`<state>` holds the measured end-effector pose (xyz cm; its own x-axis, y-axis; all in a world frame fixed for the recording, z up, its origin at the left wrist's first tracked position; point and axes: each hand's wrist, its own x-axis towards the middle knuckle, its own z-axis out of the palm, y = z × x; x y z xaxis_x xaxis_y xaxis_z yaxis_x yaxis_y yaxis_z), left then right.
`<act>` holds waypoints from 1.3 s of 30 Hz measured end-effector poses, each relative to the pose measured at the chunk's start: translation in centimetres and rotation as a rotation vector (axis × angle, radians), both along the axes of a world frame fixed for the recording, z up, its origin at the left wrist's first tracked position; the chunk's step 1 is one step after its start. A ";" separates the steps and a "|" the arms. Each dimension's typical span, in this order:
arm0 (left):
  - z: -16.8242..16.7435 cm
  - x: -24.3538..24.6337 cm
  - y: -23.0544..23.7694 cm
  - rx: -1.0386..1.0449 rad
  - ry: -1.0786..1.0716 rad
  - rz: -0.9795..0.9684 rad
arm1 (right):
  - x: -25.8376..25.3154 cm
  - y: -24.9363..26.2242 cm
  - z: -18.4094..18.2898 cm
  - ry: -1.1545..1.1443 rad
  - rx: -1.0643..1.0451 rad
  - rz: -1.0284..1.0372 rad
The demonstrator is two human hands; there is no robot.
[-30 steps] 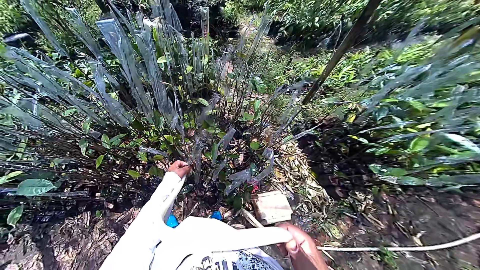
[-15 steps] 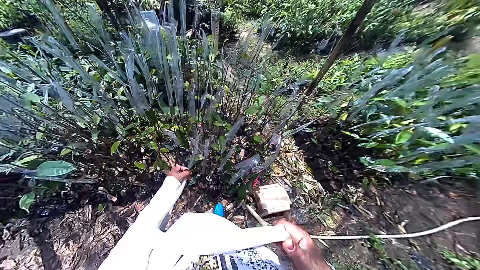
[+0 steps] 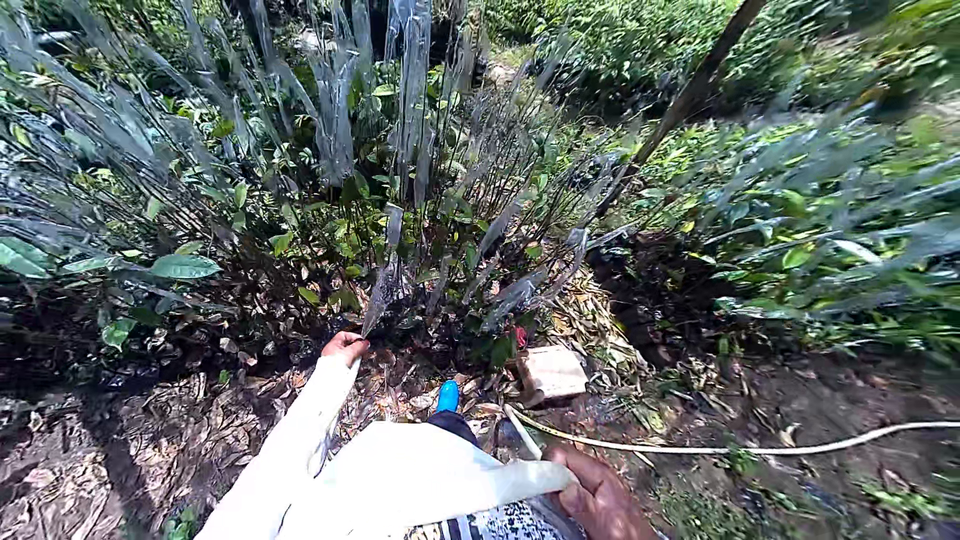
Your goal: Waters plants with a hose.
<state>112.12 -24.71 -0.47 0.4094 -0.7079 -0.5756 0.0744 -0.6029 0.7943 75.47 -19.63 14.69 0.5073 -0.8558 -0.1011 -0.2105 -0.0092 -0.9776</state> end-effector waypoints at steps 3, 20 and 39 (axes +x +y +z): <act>0.5 -0.2 2.0 -0.017 0.019 -0.025 | 0.5 2.1 0.5 -0.066 0.077 -0.022; 1.0 -2.0 6.6 -0.038 0.108 -0.062 | 0.1 7.4 0.3 -0.081 0.083 -0.006; 1.2 -5.8 10.2 -0.028 0.075 -0.016 | -4.0 10.3 -1.2 -0.047 -0.006 0.004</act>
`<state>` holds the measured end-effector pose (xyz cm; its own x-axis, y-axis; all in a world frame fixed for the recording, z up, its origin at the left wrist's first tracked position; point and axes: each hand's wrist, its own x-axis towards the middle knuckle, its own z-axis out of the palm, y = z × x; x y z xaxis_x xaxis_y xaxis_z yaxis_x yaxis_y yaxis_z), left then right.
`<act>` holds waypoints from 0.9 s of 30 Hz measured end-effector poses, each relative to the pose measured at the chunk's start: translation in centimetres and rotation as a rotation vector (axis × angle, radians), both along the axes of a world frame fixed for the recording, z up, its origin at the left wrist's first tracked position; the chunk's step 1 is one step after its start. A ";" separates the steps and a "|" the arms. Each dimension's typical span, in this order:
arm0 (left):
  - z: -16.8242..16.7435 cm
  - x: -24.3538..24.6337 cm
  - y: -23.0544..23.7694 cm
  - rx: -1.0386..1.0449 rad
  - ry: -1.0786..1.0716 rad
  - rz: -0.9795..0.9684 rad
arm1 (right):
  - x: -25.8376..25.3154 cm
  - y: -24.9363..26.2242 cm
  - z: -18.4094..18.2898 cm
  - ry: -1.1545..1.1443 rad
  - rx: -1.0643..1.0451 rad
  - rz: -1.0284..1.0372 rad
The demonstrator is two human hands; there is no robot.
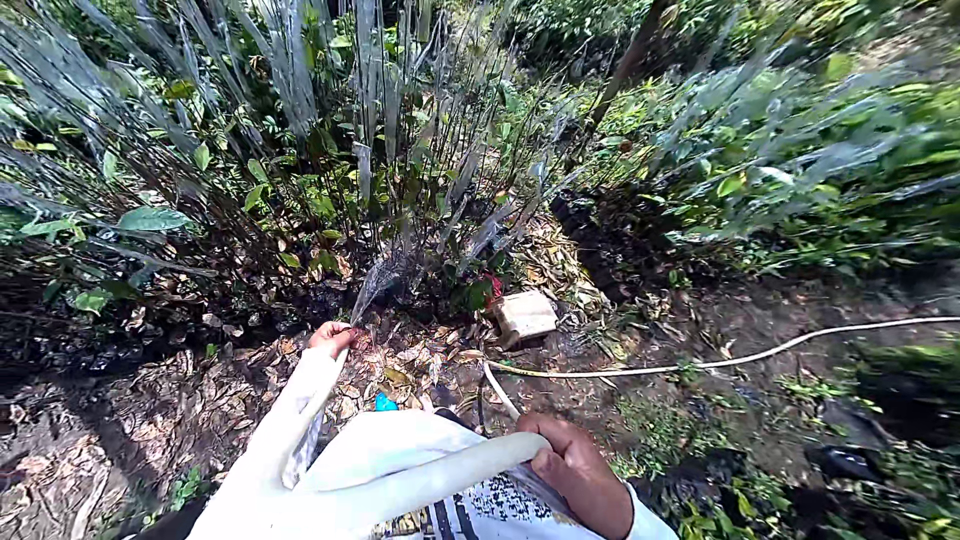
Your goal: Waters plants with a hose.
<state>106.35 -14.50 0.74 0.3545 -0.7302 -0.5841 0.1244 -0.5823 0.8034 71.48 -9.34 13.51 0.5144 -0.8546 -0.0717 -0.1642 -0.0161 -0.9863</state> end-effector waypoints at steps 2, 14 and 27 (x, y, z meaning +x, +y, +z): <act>0.3 -0.1 0.7 0.008 -0.044 -0.013 | -0.8 0.6 0.0 -0.029 0.001 0.004; -0.1 -7.4 6.8 0.117 0.044 -0.157 | -7.1 5.0 0.5 -0.112 0.106 0.053; -1.5 -10.5 10.3 0.198 0.076 -0.161 | -9.0 6.1 0.3 -0.128 0.081 0.066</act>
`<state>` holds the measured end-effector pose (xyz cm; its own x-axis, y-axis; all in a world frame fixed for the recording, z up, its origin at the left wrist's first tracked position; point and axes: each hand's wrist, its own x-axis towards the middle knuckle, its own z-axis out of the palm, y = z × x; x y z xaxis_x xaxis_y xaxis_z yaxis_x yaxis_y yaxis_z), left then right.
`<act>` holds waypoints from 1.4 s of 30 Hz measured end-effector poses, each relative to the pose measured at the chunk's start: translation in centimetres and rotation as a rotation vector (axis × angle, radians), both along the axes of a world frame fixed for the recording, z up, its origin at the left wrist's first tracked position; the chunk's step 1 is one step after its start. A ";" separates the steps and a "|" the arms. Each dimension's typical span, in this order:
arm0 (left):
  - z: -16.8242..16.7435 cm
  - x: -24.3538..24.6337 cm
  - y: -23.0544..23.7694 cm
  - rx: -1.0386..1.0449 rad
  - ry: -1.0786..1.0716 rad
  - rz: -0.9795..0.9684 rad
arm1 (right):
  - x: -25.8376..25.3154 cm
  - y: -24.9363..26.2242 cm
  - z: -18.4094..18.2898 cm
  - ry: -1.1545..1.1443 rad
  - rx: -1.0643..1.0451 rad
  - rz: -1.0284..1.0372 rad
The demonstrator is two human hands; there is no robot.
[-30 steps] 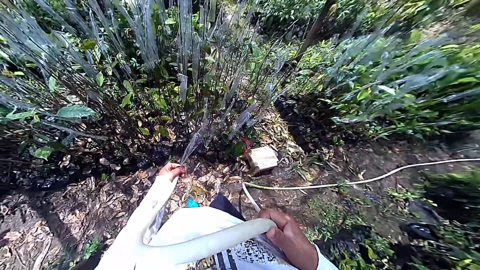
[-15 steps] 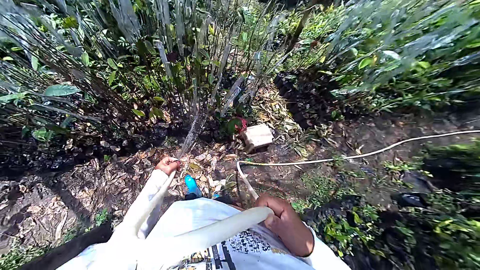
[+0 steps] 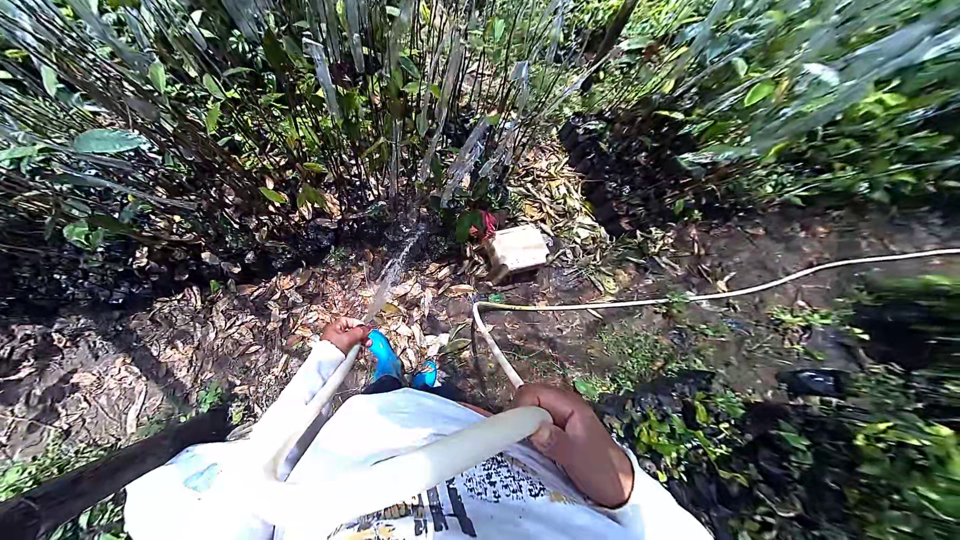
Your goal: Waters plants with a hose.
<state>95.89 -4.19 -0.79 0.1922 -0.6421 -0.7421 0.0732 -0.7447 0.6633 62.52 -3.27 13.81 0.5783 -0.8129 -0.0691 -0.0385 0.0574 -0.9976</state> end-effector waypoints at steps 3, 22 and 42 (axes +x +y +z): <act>0.0 0.9 0.9 0.041 -0.059 0.066 | 0.0 0.1 -0.2 0.025 0.028 0.003; 4.2 7.8 2.0 -0.105 -0.165 0.122 | -0.1 -0.6 -0.8 -0.081 -0.007 0.101; 5.2 8.8 0.0 -0.139 -0.429 0.272 | 0.0 -0.5 0.6 -0.032 -0.008 0.075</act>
<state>104.68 -4.20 4.37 0.6333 -0.6137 -0.4715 -0.0483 -0.6393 0.7674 62.51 -3.75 14.43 0.6391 -0.7679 -0.0431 -0.0106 0.0472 -0.9988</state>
